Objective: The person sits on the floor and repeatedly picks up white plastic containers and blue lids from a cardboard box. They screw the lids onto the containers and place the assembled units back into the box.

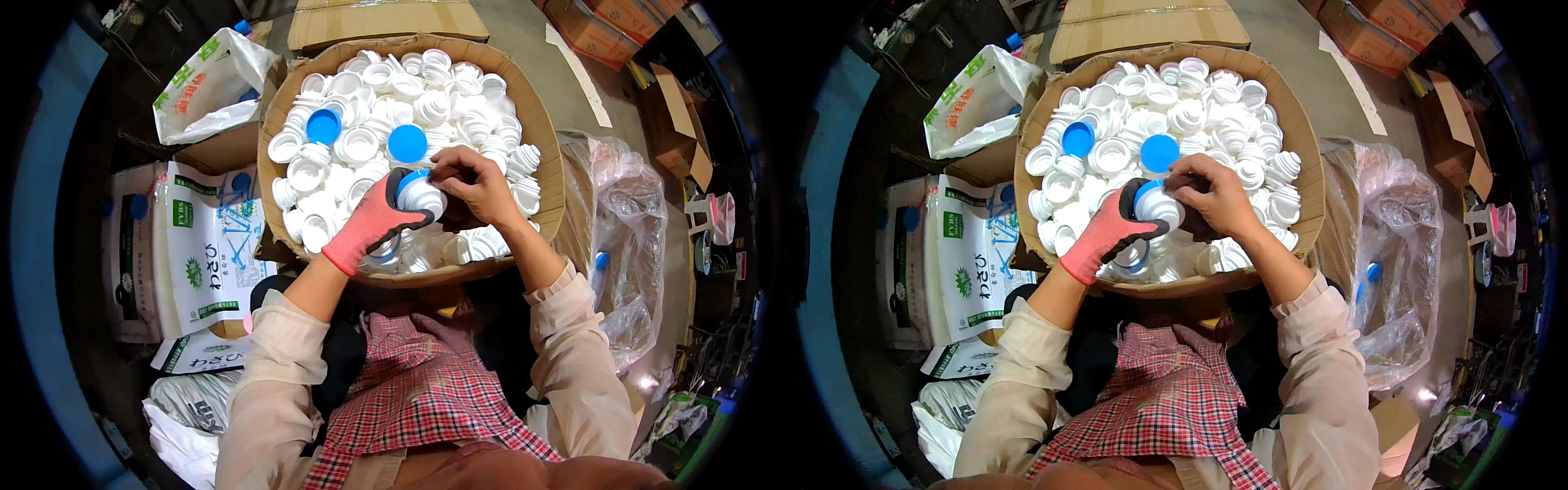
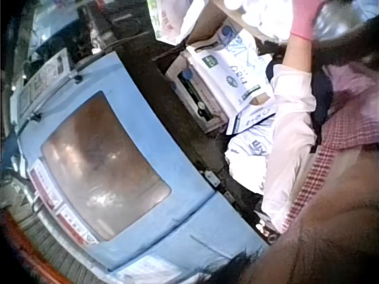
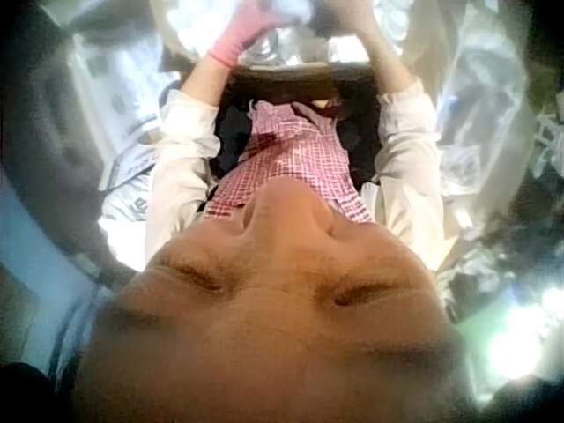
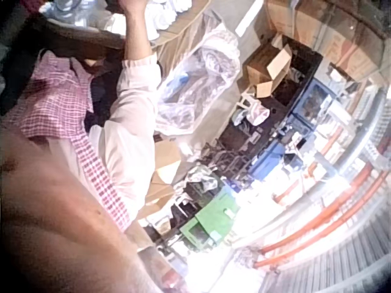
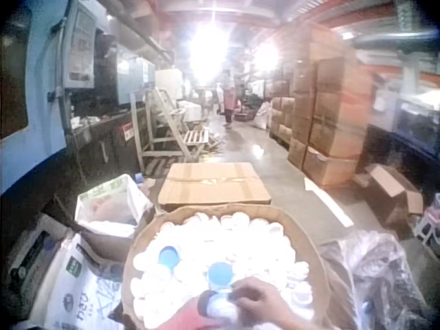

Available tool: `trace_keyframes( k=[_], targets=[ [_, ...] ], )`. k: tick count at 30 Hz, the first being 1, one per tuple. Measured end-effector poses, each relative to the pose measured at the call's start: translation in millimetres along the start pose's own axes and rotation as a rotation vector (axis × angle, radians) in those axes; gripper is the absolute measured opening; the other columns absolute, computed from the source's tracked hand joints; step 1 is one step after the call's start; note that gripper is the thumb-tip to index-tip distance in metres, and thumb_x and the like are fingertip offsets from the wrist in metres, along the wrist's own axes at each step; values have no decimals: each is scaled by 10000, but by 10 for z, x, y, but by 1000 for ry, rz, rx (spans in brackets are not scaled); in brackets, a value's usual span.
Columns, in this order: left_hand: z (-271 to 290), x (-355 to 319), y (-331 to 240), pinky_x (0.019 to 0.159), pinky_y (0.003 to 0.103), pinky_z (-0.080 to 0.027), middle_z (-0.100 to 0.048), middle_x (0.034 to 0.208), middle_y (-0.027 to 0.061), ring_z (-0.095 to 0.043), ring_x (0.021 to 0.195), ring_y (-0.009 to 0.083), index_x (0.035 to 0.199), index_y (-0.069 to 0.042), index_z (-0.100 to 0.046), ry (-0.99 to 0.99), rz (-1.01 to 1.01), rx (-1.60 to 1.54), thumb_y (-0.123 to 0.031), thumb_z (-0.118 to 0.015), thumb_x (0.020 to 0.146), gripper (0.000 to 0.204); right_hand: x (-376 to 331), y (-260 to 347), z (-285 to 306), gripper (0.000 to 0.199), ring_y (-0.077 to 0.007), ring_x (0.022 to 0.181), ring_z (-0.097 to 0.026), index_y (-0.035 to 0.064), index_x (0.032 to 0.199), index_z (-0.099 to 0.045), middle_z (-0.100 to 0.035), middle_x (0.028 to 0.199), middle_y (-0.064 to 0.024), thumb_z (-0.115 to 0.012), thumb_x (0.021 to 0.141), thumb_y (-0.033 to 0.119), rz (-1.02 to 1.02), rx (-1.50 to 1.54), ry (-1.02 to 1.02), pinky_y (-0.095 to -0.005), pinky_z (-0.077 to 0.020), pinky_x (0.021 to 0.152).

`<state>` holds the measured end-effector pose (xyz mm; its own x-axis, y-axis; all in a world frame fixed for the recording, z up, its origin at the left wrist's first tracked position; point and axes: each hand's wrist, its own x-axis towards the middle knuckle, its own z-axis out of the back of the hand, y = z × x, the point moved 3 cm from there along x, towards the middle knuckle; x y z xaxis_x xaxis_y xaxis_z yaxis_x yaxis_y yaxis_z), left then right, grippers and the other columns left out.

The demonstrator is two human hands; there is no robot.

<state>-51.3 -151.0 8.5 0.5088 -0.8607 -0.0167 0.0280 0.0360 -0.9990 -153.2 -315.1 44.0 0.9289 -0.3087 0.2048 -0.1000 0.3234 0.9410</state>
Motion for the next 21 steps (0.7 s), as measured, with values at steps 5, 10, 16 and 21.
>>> trace_keyframes(
  k=[5,10,16,21],
  targets=[
    [60,-6,-151,916,304,-488,-567,1211,132,-578,1071,191,1312,49,-450,-210,-14,-301,-109,-817,741,697,20,-68,46,157,-122,912,-641,-27,983,-643,-685,944,-51,-677,832,-2,-232,230,-26,-264,-503,860],
    [-12,-35,-20,923,344,-481,-586,1191,157,-581,1104,233,1325,17,-425,-66,-23,25,-184,-863,657,824,19,13,18,140,-153,881,-642,16,936,-681,-671,923,-54,-685,796,9,-79,66,116,-286,-503,828],
    [-236,-75,206,989,361,-445,-549,1296,176,-553,1183,268,1408,16,-342,130,122,283,-310,-865,653,975,-35,-63,-259,185,-308,884,-645,32,888,-681,-690,929,-146,-709,714,87,-111,-348,395,-370,-504,778],
    [-261,-1,556,1014,404,-424,-514,1293,275,-518,1211,374,1314,17,-480,166,249,614,-399,-733,781,722,167,-820,-17,387,-377,1126,-562,24,1130,-651,-624,1157,-197,-600,750,-28,-135,-736,374,-413,-451,978]
  ],
)
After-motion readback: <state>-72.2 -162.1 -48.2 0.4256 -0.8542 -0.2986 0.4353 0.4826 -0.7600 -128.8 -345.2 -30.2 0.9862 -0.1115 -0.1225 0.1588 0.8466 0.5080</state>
